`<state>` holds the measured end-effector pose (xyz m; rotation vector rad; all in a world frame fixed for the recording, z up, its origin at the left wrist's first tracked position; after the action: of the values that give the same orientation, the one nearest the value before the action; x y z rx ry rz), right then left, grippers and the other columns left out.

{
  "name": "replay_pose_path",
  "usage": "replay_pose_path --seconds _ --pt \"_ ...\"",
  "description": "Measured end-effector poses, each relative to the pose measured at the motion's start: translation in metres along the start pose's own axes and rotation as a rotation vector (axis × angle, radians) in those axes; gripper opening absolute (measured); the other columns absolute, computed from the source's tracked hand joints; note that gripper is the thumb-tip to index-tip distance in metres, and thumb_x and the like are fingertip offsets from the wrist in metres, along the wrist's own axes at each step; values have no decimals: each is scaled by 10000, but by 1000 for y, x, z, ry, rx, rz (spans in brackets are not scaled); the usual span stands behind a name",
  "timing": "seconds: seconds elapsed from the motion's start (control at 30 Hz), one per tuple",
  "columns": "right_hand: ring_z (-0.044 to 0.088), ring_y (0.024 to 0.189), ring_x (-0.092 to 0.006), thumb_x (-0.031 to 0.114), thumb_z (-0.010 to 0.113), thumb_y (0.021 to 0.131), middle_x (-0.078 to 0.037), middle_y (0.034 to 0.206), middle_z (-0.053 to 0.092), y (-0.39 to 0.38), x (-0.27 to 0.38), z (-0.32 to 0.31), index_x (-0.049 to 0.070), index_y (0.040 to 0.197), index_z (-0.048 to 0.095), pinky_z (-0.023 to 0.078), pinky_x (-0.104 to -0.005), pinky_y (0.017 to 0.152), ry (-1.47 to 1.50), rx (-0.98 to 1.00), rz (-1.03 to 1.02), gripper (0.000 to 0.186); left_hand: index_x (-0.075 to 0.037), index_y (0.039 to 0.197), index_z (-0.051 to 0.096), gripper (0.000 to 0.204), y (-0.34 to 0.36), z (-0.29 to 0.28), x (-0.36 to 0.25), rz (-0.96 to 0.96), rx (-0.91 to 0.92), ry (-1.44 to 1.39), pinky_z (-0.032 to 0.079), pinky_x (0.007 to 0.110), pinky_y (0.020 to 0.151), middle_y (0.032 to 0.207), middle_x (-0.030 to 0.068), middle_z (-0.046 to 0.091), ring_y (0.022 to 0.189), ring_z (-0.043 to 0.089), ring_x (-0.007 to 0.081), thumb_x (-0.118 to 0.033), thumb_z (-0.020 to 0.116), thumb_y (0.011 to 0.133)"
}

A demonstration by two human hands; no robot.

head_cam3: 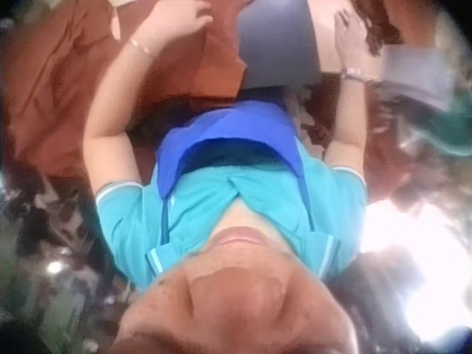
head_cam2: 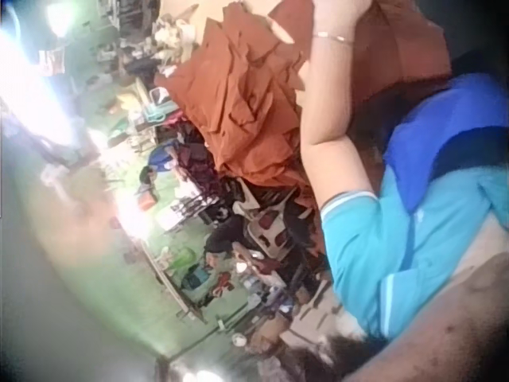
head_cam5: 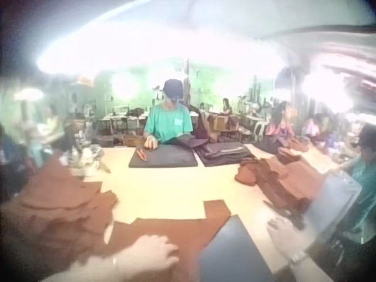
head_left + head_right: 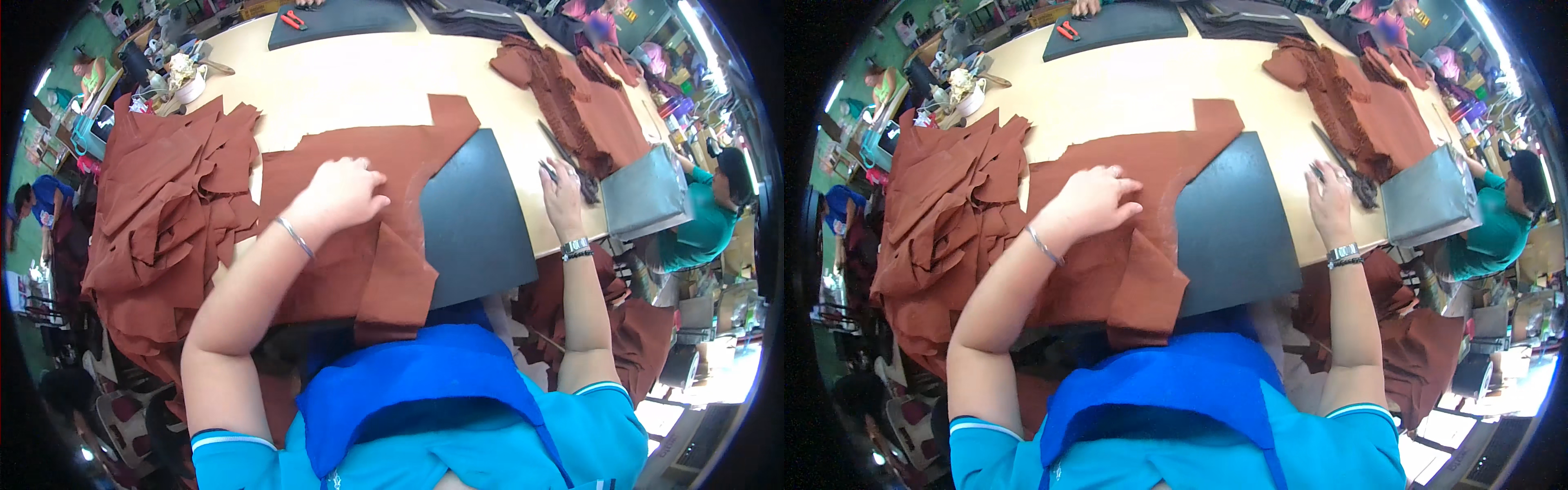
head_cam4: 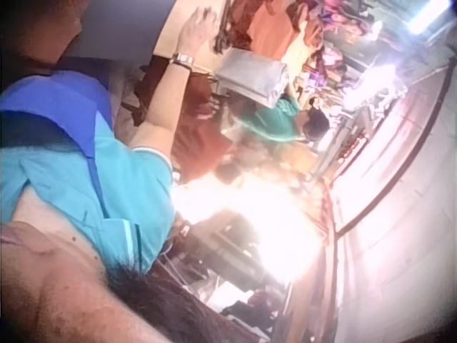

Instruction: The person trims fabric pieces using small clippers, then folds and presses the edges down by hand.

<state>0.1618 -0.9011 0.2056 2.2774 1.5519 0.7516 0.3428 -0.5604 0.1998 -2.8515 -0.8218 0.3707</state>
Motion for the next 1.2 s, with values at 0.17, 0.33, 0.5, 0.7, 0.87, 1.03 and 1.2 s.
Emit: replay_pose_path --seconds 0.17,0.33,0.5,0.7,0.87,1.03,1.2 --pt "647 1146 -349 431 706 983 -190 1189 709 -37 171 27 6 1233 713 488 -434 1030 463 393 -190 493 -317 1624 398 695 11 37 47 149 -106 9 220 672 1241 1733 136 249 1600 219 352 -614 547 1013" --pt "618 1121 -333 525 783 887 -126 1158 659 -47 211 28 56 1151 718 519 -432 919 258 352 -229 542 -273 1633 388 772 12 34 80 -237 -360 27 177 694 1237 1733 156 244 1599 208 380 -679 533 992" --pt "642 1004 -325 473 808 865 -125 1016 646 -50 187 36 67 970 651 534 -441 884 266 488 -1 449 -228 1642 372 820 -26 43 95 -479 -412 7 163 723 1221 1745 181 185 1609 166 392 -694 532 986" --pt "687 843 -358 390 782 901 -145 885 678 -79 202 27 57 888 622 556 -489 751 264 386 -188 370 -212 1647 359 910 -59 60 40 -142 -260 22 172 702 1234 1745 176 189 1615 150 389 -533 726 878" --pt "593 796 -80 155 716 971 -7 813 623 -51 146 32 17 985 626 527 -297 717 939 657 131 165 -189 1649 348 1029 -111 57 65 -272 -274 9 163 714 1225 1747 177 179 1610 164 392 -691 725 834" --pt "655 835 -113 176 759 932 -38 888 734 -13 121 -12 32 1092 720 536 -283 774 581 895 -7 218 -191 1654 338 994 -120 36 56 -231 -226 144 135 722 1224 1759 157 154 1618 148 384 -625 739 854" --pt "635 829 -76 152 777 942 -4 871 708 8 150 -9 9 1046 719 532 -263 778 575 981 -141 186 -158 1470 583 774 -38 21 -57 350 -266 -198 249 612 1214 1517 155 513 1448 431 385 -544 790 832"
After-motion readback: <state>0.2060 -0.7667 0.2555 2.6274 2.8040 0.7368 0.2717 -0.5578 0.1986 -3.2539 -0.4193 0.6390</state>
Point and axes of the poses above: each hand's wrist, its own y-axis towards the middle knuckle, its own z-axis out of the palm, x = y × z, the point moved 10 cm from there along y, towards the middle knuckle
